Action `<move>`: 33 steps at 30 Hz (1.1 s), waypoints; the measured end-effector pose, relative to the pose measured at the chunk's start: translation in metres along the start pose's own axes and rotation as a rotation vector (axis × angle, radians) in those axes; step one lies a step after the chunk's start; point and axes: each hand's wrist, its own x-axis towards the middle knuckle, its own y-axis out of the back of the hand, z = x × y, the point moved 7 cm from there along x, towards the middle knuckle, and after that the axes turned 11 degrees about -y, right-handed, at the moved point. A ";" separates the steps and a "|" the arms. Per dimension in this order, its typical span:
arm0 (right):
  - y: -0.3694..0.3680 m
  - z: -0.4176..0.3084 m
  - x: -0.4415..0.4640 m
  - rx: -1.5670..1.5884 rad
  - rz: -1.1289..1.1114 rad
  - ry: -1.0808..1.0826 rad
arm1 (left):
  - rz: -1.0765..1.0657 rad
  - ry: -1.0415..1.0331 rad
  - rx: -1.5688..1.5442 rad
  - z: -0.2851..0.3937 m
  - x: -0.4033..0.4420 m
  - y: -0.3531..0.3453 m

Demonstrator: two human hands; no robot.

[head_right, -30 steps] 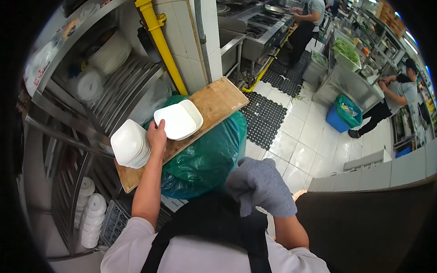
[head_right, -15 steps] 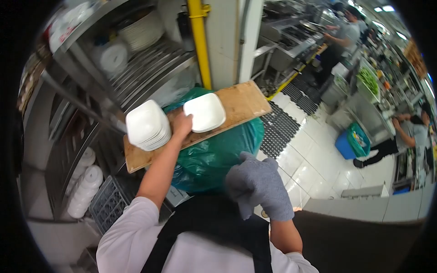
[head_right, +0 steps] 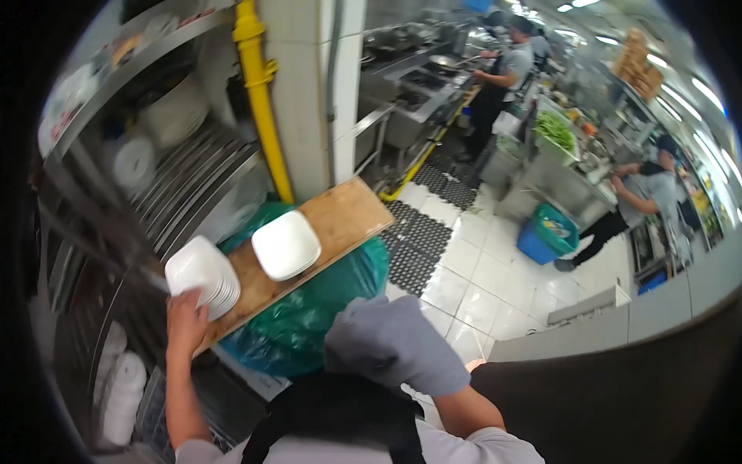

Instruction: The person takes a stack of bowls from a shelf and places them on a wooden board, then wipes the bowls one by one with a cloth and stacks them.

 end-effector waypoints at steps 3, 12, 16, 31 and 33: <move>-0.037 0.021 0.012 -0.223 -0.170 -0.026 | -0.024 -0.068 -0.016 0.002 -0.002 0.001; -0.051 -0.008 0.010 -0.210 -0.278 0.094 | -0.105 -0.052 -0.102 0.017 0.004 0.024; -0.048 -0.010 0.004 -0.165 -0.343 0.012 | -0.125 -0.075 -0.216 0.018 0.007 0.019; -0.016 -0.015 0.006 0.267 0.073 0.070 | 0.281 0.232 -1.512 0.029 -0.010 0.014; -0.025 -0.001 0.008 0.466 0.196 -0.026 | 0.355 0.236 -1.692 0.059 -0.009 0.011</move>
